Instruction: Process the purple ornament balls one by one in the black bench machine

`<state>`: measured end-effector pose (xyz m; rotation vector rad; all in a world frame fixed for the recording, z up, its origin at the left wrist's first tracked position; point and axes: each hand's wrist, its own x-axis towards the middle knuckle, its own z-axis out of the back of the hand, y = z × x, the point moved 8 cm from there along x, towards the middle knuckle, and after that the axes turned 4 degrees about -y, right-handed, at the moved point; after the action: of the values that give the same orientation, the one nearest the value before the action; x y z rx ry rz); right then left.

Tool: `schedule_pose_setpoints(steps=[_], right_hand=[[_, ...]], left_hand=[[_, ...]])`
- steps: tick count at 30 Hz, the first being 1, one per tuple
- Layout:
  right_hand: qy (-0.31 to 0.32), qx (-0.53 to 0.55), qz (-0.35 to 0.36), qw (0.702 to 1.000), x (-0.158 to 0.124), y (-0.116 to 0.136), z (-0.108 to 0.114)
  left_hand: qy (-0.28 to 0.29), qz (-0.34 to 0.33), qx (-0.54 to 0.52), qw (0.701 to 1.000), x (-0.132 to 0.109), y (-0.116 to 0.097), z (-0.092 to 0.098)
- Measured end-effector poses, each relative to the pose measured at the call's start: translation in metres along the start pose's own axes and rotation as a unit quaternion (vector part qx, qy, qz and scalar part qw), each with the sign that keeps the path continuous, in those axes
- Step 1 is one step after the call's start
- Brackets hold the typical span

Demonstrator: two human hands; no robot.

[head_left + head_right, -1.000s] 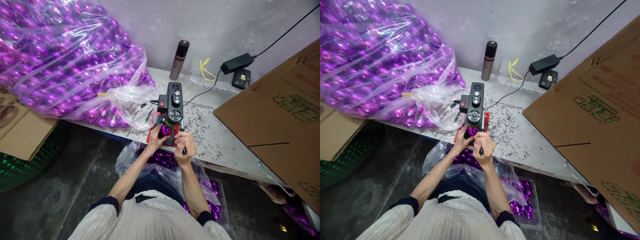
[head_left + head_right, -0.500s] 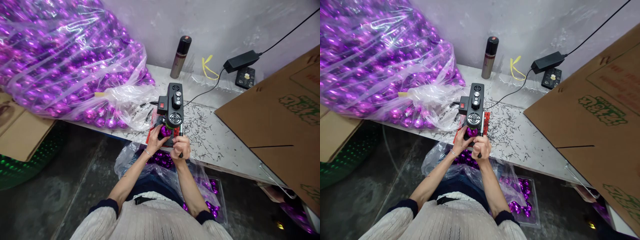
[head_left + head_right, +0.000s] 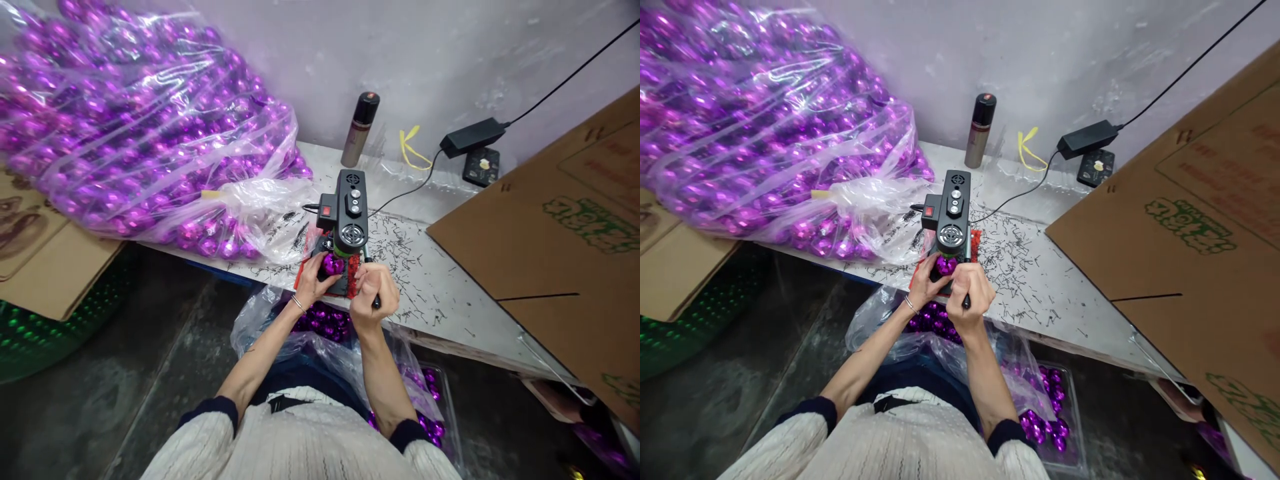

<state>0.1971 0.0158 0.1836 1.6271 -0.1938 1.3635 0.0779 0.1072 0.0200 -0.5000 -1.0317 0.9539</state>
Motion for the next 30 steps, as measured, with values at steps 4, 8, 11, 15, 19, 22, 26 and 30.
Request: schedule_pose_setpoints(steps=[4,8,11,15,19,22,26,30], right_hand=[[0.006,0.006,-0.041,0.999,0.014,0.003,-0.003],[0.017,-0.002,-0.059,0.998,0.019,0.003,-0.004],[0.02,0.002,-0.056,0.998,0.022,0.004,-0.004],[0.027,0.013,-0.054,0.998,0.023,0.005,-0.003],[0.021,0.022,-0.055,0.998,0.019,0.003,-0.002],[0.016,0.021,-0.049,0.998,0.013,0.0,-0.002],[0.023,0.012,-0.032,0.999,0.007,-0.001,-0.001],[0.029,0.011,-0.014,0.999,0.005,0.001,0.0]], left_hand=[[-0.002,-0.01,-0.005,1.0,0.002,-0.001,-0.001],[-0.003,-0.008,-0.021,1.0,0.003,0.0,-0.001],[-0.009,0.003,-0.031,0.999,-0.002,0.001,0.002],[-0.03,-0.004,-0.027,0.999,-0.028,-0.003,0.023],[0.042,-0.065,0.006,0.997,-0.072,-0.021,0.041],[0.131,-0.115,0.04,0.984,-0.102,-0.034,0.038],[0.13,-0.139,0.067,0.979,-0.084,-0.031,0.037],[0.025,-0.047,0.078,0.996,0.029,0.009,0.06]])
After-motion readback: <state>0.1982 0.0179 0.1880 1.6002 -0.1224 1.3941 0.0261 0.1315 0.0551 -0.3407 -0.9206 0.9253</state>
